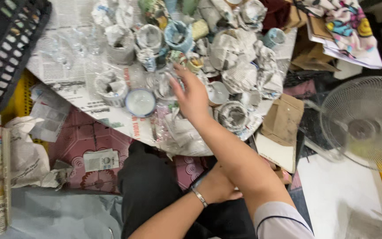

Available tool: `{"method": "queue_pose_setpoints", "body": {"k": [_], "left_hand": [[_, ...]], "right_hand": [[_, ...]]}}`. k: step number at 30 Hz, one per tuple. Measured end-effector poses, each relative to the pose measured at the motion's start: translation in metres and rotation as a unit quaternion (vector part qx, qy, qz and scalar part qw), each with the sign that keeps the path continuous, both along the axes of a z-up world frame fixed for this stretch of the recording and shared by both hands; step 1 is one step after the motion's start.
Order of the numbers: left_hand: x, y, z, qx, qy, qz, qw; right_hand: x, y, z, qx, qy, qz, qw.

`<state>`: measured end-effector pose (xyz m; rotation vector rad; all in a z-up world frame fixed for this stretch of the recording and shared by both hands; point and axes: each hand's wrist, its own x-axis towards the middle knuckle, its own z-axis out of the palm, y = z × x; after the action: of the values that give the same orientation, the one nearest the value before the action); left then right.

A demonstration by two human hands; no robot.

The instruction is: The person sits cross-legged and wraps small glass cups and bowls with newspaper sheets. They fold the paper around each item, tuck the edges, and place the wrapped pieces on a nearby table.

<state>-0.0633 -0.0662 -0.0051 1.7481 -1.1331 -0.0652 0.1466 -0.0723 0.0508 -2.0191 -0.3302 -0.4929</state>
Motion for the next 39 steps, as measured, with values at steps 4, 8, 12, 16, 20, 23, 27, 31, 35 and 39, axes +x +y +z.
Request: {"method": "queue_pose_setpoints", "body": {"k": [4, 8, 12, 16, 20, 23, 27, 31, 35, 39], "left_hand": [[-0.009, -0.010, 0.001, 0.073, -0.085, 0.039, 0.993], [-0.029, -0.021, -0.007, 0.101, -0.133, 0.083, 0.982], [-0.044, -0.030, 0.006, 0.072, -0.171, 0.129, 0.974], [-0.057, -0.022, 0.026, 0.095, -0.196, 0.084, 0.972], [-0.078, -0.008, 0.042, 0.097, -0.247, 0.087, 0.960], [-0.102, 0.005, 0.053, 0.114, -0.266, 0.081, 0.954], [-0.140, 0.025, 0.071, 0.101, -0.231, 0.059, 0.966], [-0.173, 0.055, 0.086, 0.055, -0.117, -0.067, 0.989], [-0.176, 0.073, 0.064, 0.029, 0.163, -0.192, 0.967], [-0.151, 0.054, 0.030, -0.009, 0.488, -0.121, 0.865]], "right_hand": [[-0.087, -0.084, 0.005, 0.413, 0.115, 0.099, 0.898], [-0.198, -0.159, -0.002, 0.571, 0.364, -0.094, 0.730], [-0.272, -0.201, -0.022, 0.656, 0.284, 0.170, 0.679], [-0.307, -0.239, -0.029, 0.539, 0.337, 0.168, 0.753], [-0.331, -0.256, -0.015, 0.389, 0.447, 0.139, 0.794], [-0.337, -0.255, -0.006, 0.287, 0.432, 0.192, 0.833], [-0.344, -0.244, -0.002, 0.173, 0.432, 0.159, 0.871], [-0.351, -0.225, 0.002, 0.048, 0.354, 0.119, 0.927], [-0.357, -0.215, 0.009, -0.026, 0.327, 0.087, 0.941], [-0.355, -0.200, 0.021, -0.201, 0.267, 0.068, 0.940]]}}
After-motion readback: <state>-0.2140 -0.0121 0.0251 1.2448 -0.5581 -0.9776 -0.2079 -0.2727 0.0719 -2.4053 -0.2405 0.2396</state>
